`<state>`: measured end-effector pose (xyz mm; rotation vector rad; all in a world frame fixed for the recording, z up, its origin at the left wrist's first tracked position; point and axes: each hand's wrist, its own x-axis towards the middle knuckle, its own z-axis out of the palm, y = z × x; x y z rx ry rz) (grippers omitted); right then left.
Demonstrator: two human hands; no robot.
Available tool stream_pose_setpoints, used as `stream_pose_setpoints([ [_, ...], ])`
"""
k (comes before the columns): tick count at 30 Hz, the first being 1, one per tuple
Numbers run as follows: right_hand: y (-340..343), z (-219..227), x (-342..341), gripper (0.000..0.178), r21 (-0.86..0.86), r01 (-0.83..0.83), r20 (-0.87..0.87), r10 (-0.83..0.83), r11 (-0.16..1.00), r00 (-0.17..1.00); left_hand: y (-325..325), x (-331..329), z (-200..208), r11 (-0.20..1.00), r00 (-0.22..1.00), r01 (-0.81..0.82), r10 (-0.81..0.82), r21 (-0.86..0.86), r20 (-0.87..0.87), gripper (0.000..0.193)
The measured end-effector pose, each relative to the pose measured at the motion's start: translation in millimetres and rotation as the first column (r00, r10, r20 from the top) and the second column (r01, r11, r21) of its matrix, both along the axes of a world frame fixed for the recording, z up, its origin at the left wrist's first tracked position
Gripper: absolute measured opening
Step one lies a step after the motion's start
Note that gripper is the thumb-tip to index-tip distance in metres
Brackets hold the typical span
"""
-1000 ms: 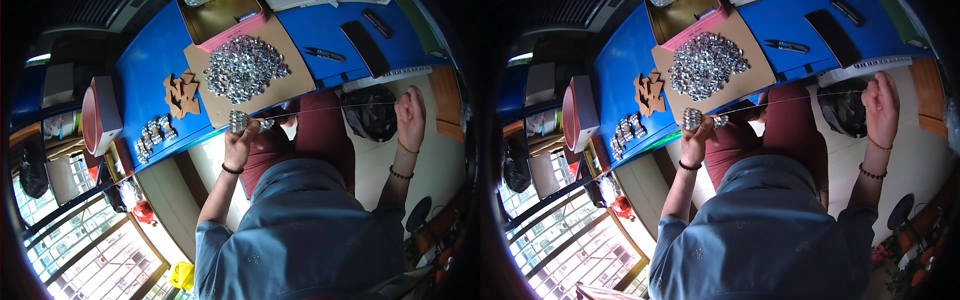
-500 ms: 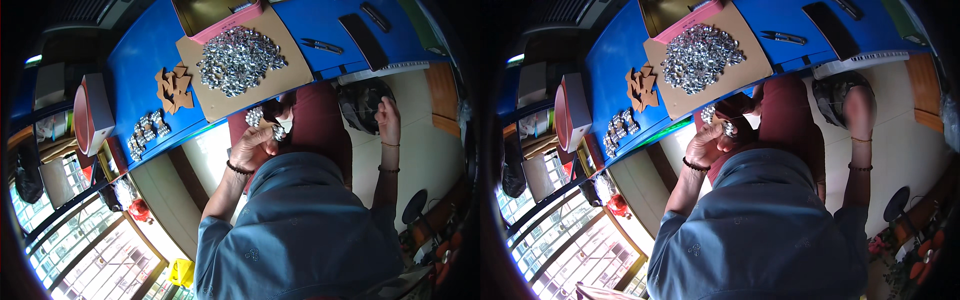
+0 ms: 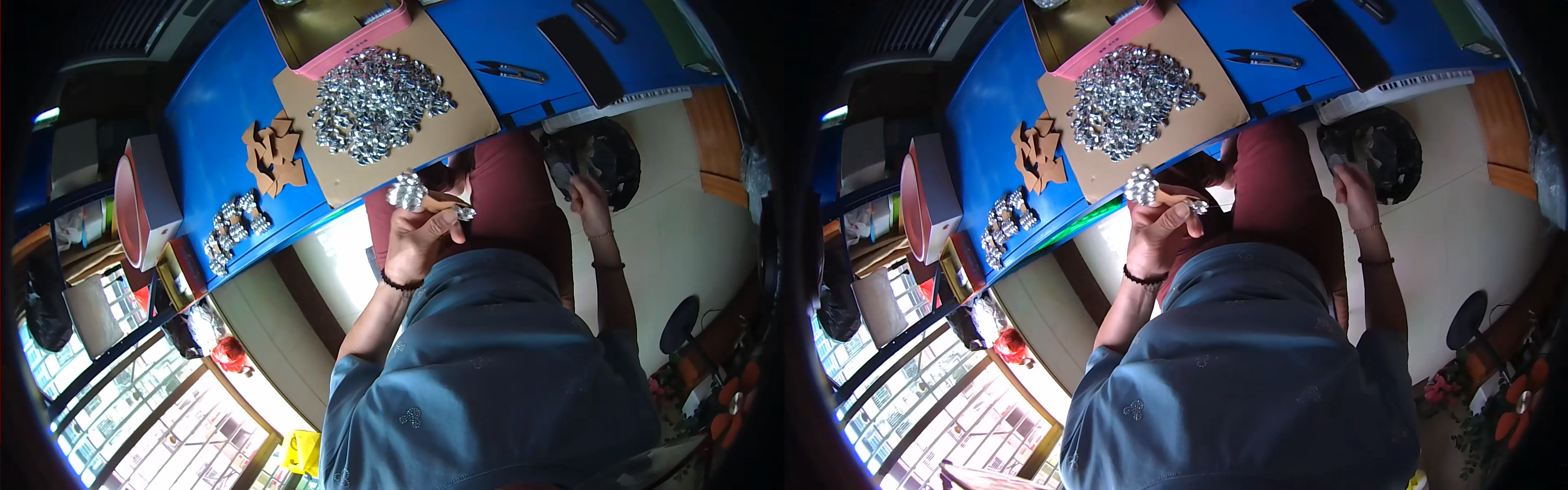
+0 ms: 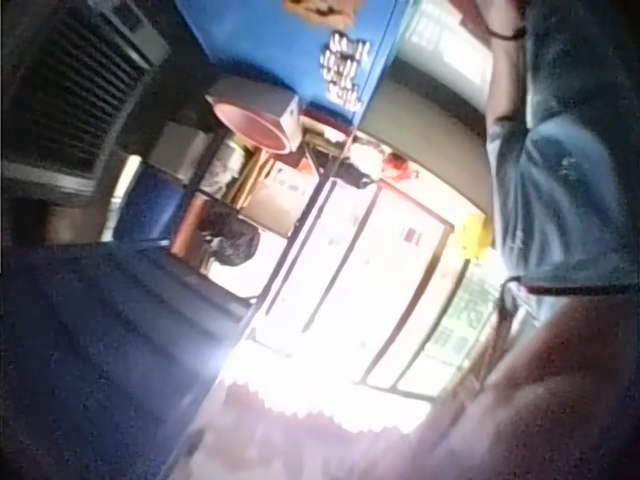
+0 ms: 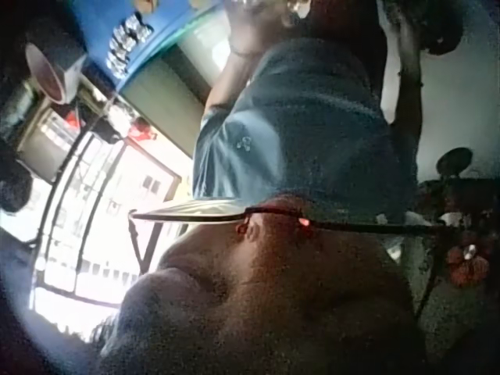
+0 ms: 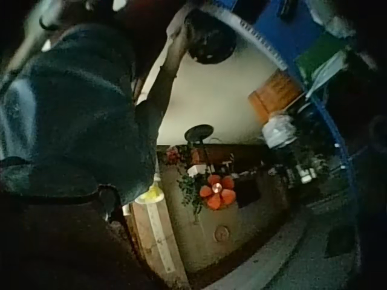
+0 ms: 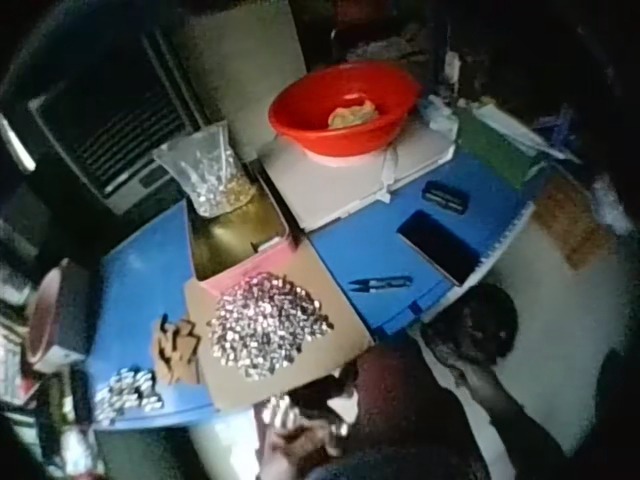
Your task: The person attaches rhinestones onto bow-shaped cutouts by sewing them on with a needle and thread.
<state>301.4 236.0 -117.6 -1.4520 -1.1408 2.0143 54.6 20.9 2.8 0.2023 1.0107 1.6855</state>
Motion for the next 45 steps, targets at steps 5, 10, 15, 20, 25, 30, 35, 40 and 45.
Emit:
stream_pose_setpoints([
  [5,-3,100,-75,0.007,0.303,-0.386,0.064,0.386,0.871,0.92,1,-11,5,0.988,0.25,-0.029,0.156,0.154,-0.956,0.013],
  [10,-36,150,-126,0.008,0.866,-0.458,0.182,0.726,0.202,0.664,-1,-13,7,0.978,0.042,0.102,0.179,0.182,-0.983,0.032],
  [15,-42,157,-136,0.017,0.887,-0.433,0.407,0.72,-0.163,0.562,-3,-15,1,0.963,0.029,0.151,0.222,0.224,-0.975,0.032],
  [20,-40,160,-137,0.015,0.861,-0.431,0.476,0.728,-0.27,0.493,-4,-18,0,0.955,0.018,0.198,0.222,0.221,-0.975,0.034],
  [25,-38,164,-136,0.017,0.797,-0.491,0.564,0.724,-0.351,0.398,-3,-19,-4,0.946,-0.019,0.216,0.254,0.244,-0.967,0.034],
  [30,-38,161,-137,0.017,0.792,-0.491,0.57,0.729,-0.364,0.379,-5,-19,-4,0.947,-0.018,0.227,0.238,0.228,-0.971,0.033],
  [35,-39,160,-136,0.016,0.78,-0.495,0.588,0.72,-0.383,0.369,-8,-18,-4,0.951,-0.017,0.229,0.219,0.209,-0.976,0.032],
  [40,-36,158,-138,0.011,0.77,-0.51,0.581,0.752,-0.384,0.311,-9,-14,-4,0.959,0.103,0.217,0.163,0.182,-0.981,0.03],
  [45,-28,147,-143,0.007,0.788,-0.545,0.472,0.85,-0.287,0.234,-7,-11,5,0.98,0.588,0.191,-0.153,-0.048,-0.794,0.021],
])
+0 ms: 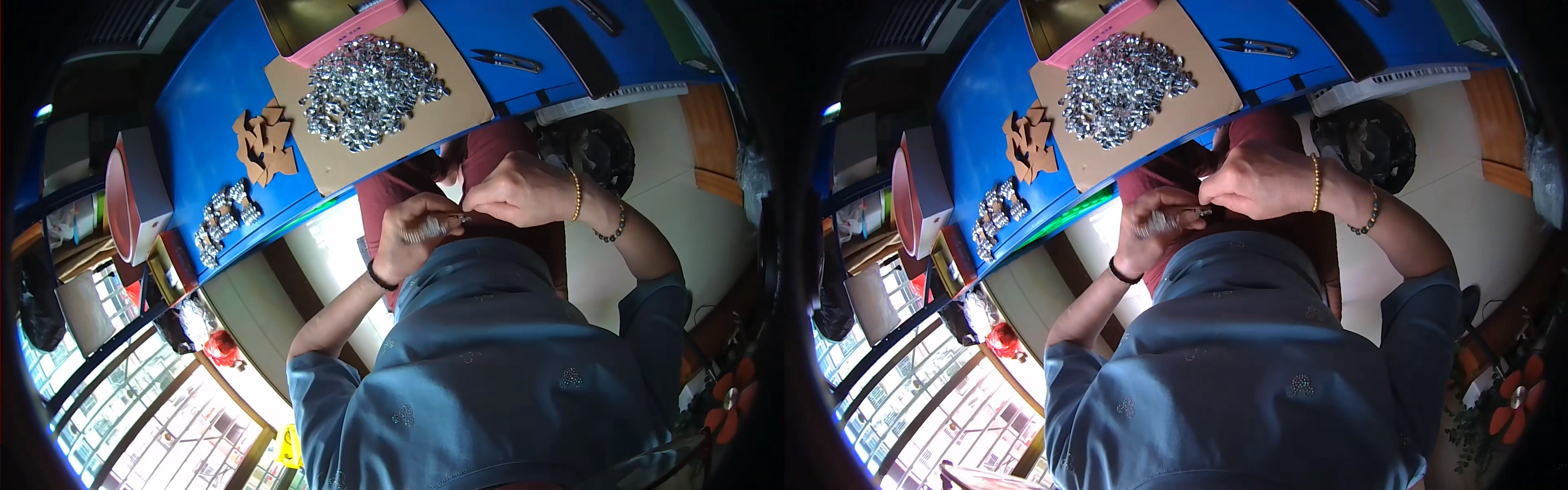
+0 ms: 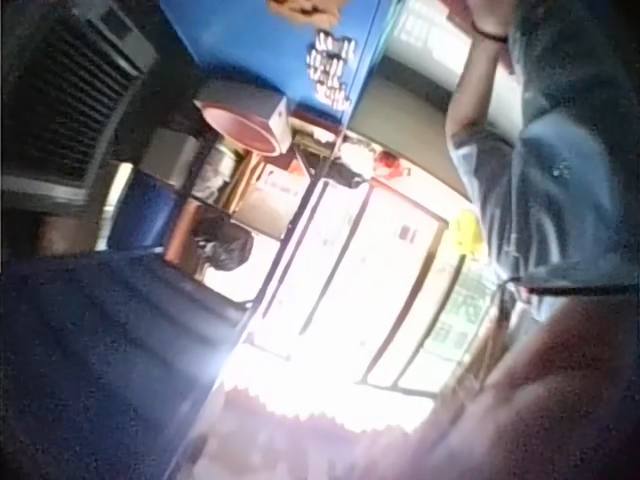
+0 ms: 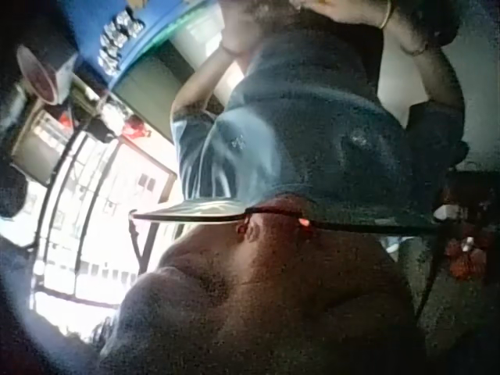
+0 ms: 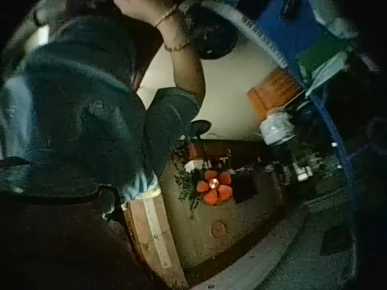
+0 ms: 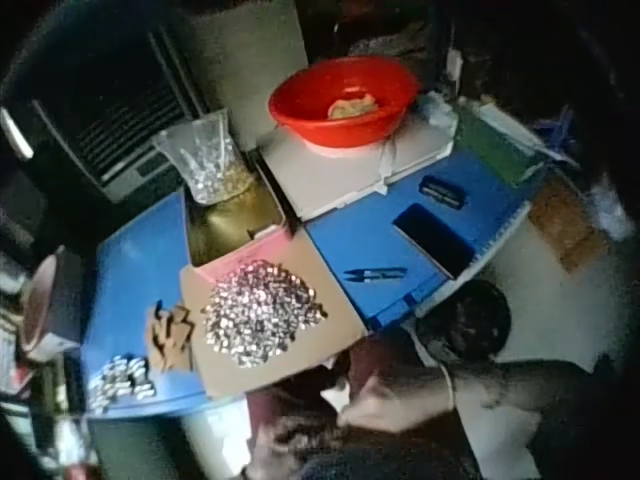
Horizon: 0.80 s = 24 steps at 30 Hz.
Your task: The person attaches rhinestones onto bow-shaped cutouts by sewing them on with a needle and thread.
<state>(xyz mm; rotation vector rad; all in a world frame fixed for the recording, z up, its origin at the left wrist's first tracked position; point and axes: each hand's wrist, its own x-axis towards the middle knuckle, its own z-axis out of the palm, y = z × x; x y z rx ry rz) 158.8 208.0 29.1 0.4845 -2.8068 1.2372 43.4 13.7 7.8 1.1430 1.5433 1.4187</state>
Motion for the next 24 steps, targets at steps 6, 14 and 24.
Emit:
stream_pose_setpoints([
  [6,-3,-20,8,0.006,-0.353,0.005,0.11,0.036,0.936,0.993,-2,-10,1,0.884,0.578,0.352,0.055,-0.309,0.814,0.018],
  [14,0,-24,19,0.007,-0.541,0.104,0.34,0.104,0.835,0.935,2,-11,5,0.88,0.438,0.395,0.074,-0.266,0.896,0.017],
  [24,-6,-26,22,0.005,-0.63,0.132,0.288,0.072,0.766,0.955,4,-6,12,0.906,0.37,0.354,0.092,-0.231,0.925,0.021],
])
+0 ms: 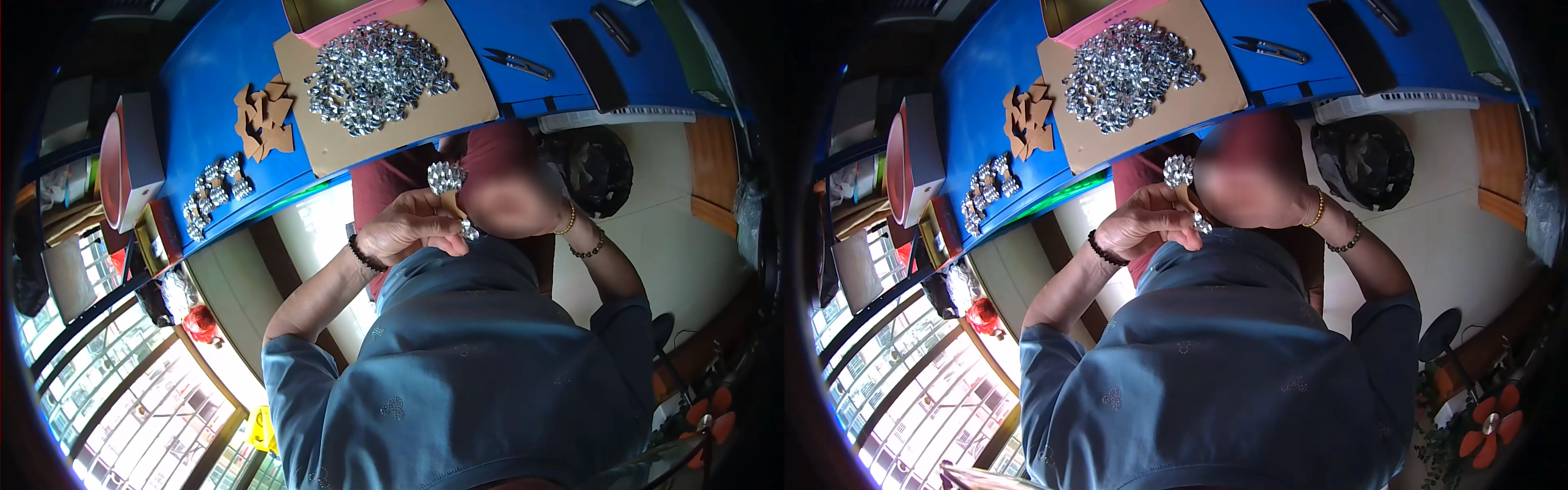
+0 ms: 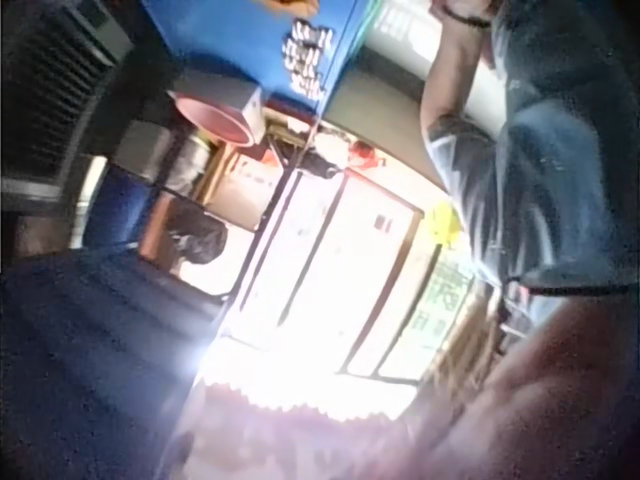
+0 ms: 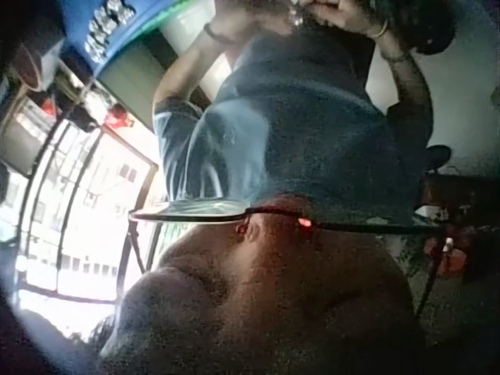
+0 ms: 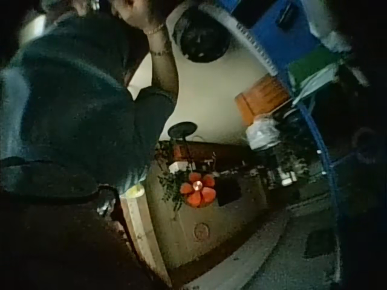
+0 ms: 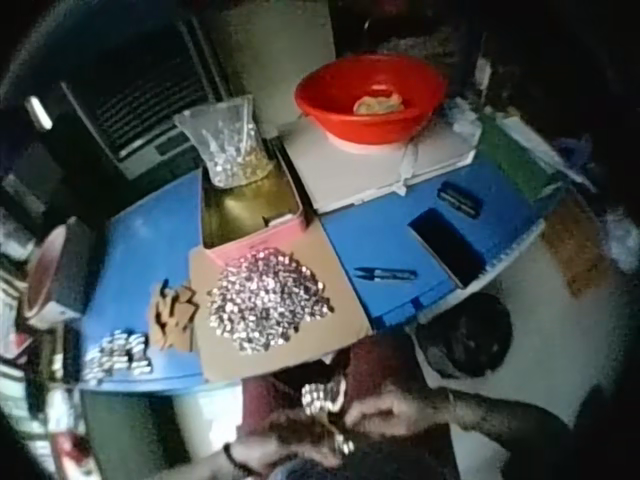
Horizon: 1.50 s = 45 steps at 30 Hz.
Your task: The person attaches rhinestones onto bow-shaped cutouts by sewing them on with a needle and thread.
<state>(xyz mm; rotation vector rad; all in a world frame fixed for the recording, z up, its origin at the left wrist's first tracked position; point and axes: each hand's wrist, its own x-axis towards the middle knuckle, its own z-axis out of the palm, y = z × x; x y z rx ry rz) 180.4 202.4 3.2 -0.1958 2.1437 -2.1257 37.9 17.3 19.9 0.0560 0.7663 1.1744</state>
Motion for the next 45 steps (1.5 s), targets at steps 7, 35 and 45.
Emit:
stream_pose_setpoints([
  [7,1,-5,3,0.004,0.035,-0.025,-0.11,0.029,0.999,0.994,-1,1,-1,1.0,1.0,0.017,-0.017,0.0,0.017,0.016],
  [35,-13,22,-5,0.032,0.531,0.535,-0.523,-0.242,0.657,0.817,14,23,-8,0.937,0.829,-0.347,0.318,0.023,-0.461,0.015],
  [45,-45,25,9,0.003,0.095,0.477,-0.401,-0.405,0.874,0.822,15,17,-26,0.894,0.616,-0.435,0.382,0.106,-0.689,0.01],
])
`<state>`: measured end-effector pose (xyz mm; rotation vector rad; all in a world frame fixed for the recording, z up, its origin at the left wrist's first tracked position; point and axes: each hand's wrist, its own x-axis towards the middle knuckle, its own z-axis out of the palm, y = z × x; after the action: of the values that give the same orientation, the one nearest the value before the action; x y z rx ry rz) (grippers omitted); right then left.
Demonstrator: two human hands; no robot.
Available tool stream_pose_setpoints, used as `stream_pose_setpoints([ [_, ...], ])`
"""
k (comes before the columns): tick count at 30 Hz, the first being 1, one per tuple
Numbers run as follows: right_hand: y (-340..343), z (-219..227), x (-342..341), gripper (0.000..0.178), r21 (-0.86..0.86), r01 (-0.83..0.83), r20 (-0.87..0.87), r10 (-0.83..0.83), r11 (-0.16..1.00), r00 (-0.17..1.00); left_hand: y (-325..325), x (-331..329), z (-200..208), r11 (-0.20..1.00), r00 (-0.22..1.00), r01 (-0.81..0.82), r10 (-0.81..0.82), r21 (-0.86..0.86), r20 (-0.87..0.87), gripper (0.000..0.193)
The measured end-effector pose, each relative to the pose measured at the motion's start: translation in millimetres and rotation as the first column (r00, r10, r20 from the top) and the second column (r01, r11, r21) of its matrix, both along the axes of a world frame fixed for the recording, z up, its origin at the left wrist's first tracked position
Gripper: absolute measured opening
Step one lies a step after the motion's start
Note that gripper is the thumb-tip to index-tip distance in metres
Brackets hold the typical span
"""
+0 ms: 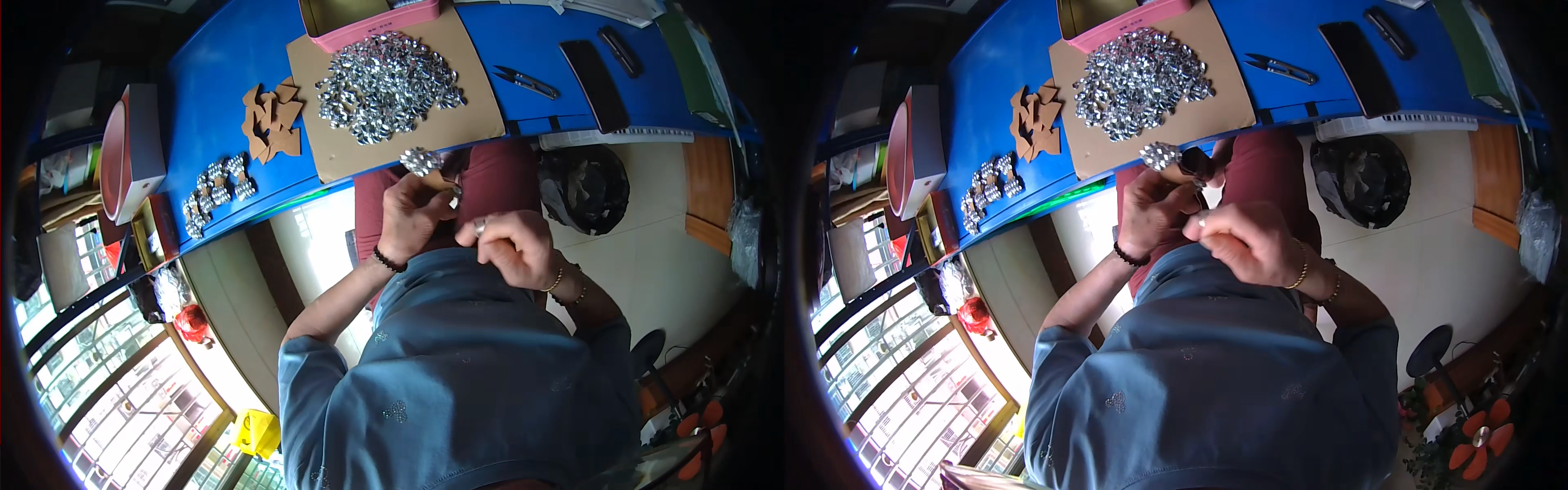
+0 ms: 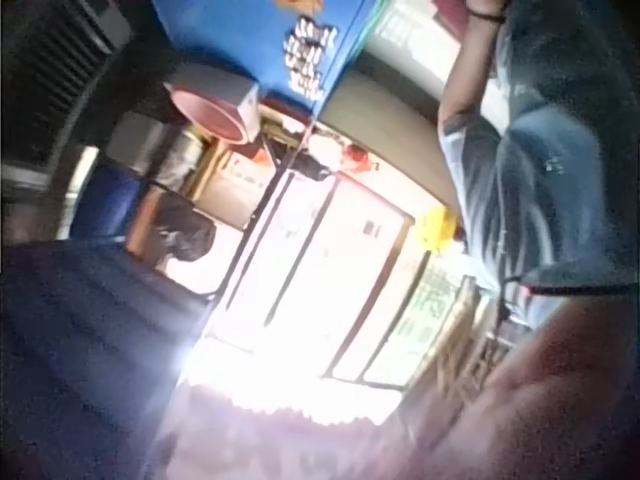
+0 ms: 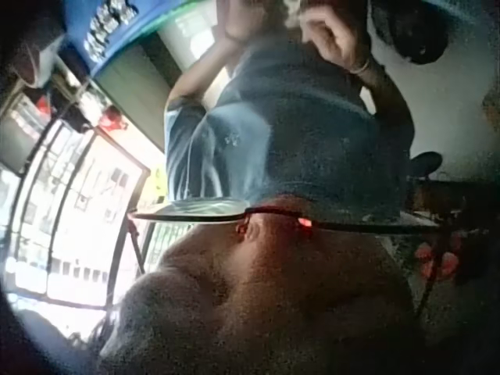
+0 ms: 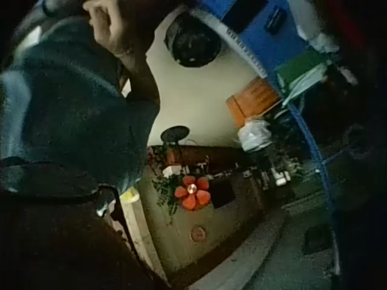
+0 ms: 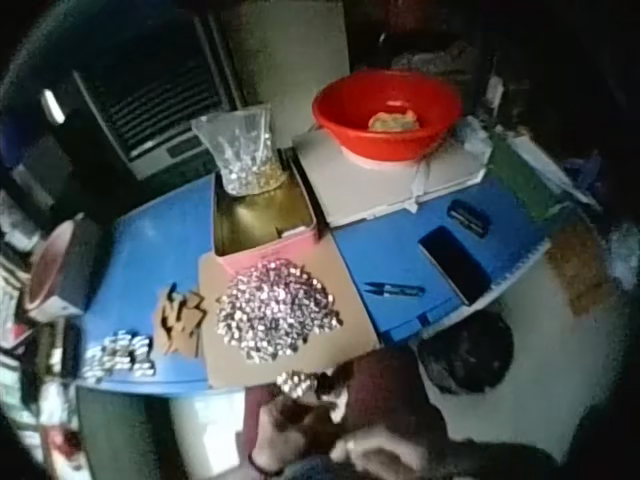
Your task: The person attaches rhinestones onto bow-shaped cutouts by sewing them on with a needle and thread.
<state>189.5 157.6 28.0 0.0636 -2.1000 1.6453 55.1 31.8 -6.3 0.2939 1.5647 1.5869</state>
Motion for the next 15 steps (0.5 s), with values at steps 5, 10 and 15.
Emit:
stream_pose_setpoints([
  [5,34,-25,49,0.007,-0.432,0.221,0.552,0.063,0.874,0.831,-14,-27,-2,0.985,0.926,-0.16,0.174,0.07,-0.334,0.01],
  [10,64,-79,90,0.01,0.085,0.18,0.786,-0.177,0.98,0.592,-23,-30,-18,0.997,0.825,-0.064,0.031,-0.038,-0.565,0.008],
  [15,29,-45,17,0.002,0.205,0.223,0.411,-0.291,0.953,0.864,-2,-12,-5,0.989,0.977,-0.12,0.134,0.09,-0.165,0.012],
])
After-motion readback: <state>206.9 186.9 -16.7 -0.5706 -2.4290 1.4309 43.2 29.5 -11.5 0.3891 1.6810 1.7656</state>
